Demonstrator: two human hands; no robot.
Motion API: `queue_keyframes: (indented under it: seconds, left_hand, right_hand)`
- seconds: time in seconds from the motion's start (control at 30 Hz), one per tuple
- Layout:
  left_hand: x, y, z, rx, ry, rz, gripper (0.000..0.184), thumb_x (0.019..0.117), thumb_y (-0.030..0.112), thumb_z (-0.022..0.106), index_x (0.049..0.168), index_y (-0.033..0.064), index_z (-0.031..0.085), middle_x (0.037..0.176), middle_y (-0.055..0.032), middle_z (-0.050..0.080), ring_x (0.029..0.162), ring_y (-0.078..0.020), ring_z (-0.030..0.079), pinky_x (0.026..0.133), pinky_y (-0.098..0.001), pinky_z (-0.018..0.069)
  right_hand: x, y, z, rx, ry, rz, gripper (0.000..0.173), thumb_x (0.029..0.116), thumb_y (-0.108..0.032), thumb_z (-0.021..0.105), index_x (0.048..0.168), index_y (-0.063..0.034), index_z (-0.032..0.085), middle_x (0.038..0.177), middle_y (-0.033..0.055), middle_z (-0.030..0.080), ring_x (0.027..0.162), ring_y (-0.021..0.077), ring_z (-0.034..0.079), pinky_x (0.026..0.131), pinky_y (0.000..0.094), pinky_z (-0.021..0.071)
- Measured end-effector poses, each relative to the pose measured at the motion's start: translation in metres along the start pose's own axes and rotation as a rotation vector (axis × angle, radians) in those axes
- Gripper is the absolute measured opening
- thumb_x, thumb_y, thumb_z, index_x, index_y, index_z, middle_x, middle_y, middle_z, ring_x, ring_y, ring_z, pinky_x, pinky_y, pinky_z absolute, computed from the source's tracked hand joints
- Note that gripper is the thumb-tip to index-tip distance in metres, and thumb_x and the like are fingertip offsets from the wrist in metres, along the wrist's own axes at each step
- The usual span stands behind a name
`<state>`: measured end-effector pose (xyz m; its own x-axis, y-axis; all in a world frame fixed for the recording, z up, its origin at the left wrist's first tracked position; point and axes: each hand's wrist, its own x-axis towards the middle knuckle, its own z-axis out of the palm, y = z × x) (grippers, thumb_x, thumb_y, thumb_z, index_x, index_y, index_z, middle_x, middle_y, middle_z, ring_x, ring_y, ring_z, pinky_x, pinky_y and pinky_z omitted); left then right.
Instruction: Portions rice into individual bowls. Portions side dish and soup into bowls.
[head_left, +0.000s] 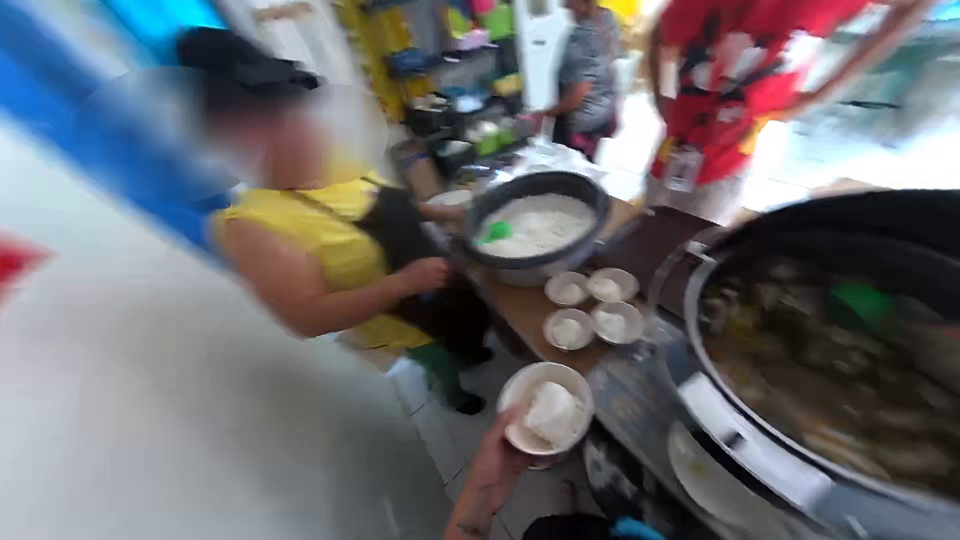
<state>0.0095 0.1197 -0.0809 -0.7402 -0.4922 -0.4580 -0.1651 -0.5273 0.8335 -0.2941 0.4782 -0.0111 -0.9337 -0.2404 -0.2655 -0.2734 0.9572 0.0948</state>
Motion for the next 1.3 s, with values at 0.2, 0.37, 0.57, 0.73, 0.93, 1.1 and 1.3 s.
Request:
queue_keyframes:
  seconds: [0.2,0.37,0.57,0.73,0.93,1.1,1.3]
  left_hand:
    - [0.034,-0.002,-0.030,0.018,-0.099,0.065,0.036,0.1070,0.043,0.035,0.135,0.0220,0.044,0.110,0.0058,0.072,0.094,-0.0117,0.074,0.069,-0.0352,0.0642]
    - [0.058,0.002,-0.026,0.059,-0.149,-0.004,0.037,0.1080,0.045,0.028,0.136,0.0222,0.039,0.112,0.0077,0.070,0.093,-0.0092,0.073,0.069,-0.0312,0.0637]
    - [0.059,0.008,-0.004,0.034,-0.274,-0.073,0.045,0.0974,0.050,0.052,0.130,0.0188,0.048,0.113,-0.0015,0.074,0.096,-0.0192,0.075,0.072,-0.0392,0.0645]
    - [0.061,0.014,0.001,0.023,-0.283,-0.074,0.047,0.0975,0.051,0.051,0.131,0.0173,0.047,0.114,-0.0027,0.073,0.097,-0.0202,0.075,0.072,-0.0401,0.0650]
    - [0.058,0.017,0.004,-0.016,-0.246,-0.085,0.042,0.0989,0.049,0.049,0.128,0.0184,0.050,0.111,-0.0033,0.074,0.092,-0.0206,0.076,0.067,-0.0392,0.0650]
    - [0.055,0.026,0.014,-0.017,-0.258,-0.054,0.040,0.1011,0.046,0.042,0.129,0.0177,0.048,0.112,-0.0034,0.073,0.095,-0.0204,0.075,0.068,-0.0400,0.0650]
    - [0.052,0.035,0.068,-0.008,-0.426,-0.023,0.037,0.0946,0.031,0.049,0.126,0.0121,0.052,0.107,-0.0068,0.074,0.091,-0.0220,0.076,0.072,-0.0401,0.0652]
  right_hand:
    - [-0.029,0.019,-0.007,0.032,0.011,-0.006,0.046,0.1018,-0.007,0.056,0.143,-0.0258,0.062,0.120,0.0263,0.069,0.112,0.0517,0.064,0.091,0.0713,0.0475]
    - [-0.028,0.040,-0.002,-0.014,-0.012,0.104,0.045,0.1022,-0.006,0.053,0.141,-0.0259,0.063,0.119,0.0259,0.069,0.114,0.0504,0.064,0.090,0.0707,0.0484]
    - [-0.034,0.043,0.012,-0.002,-0.079,0.077,0.042,0.1047,-0.008,0.050,0.141,-0.0242,0.063,0.115,0.0249,0.071,0.110,0.0489,0.066,0.090,0.0675,0.0498]
    - [0.000,0.029,0.031,0.538,0.049,0.077,0.036,0.1102,-0.016,0.044,0.139,-0.0125,0.065,0.131,0.0224,0.065,0.119,0.0405,0.063,0.102,0.0615,0.0459]
    - [0.009,0.010,0.046,1.239,-0.066,0.214,0.031,0.1096,-0.013,0.044,0.135,-0.0071,0.061,0.082,-0.0008,0.055,0.058,0.0016,0.042,0.052,0.0182,0.0359]
    - [-0.018,0.030,0.051,1.491,-0.157,0.207,0.033,0.1110,-0.016,0.039,0.140,-0.0117,0.055,0.073,-0.0070,0.051,0.046,-0.0037,0.033,0.040,0.0118,0.0274]
    - [-0.047,0.046,0.031,1.520,-0.033,0.168,0.032,0.1106,-0.016,0.041,0.136,-0.0112,0.058,0.074,-0.0072,0.052,0.046,-0.0038,0.035,0.041,0.0117,0.0288]
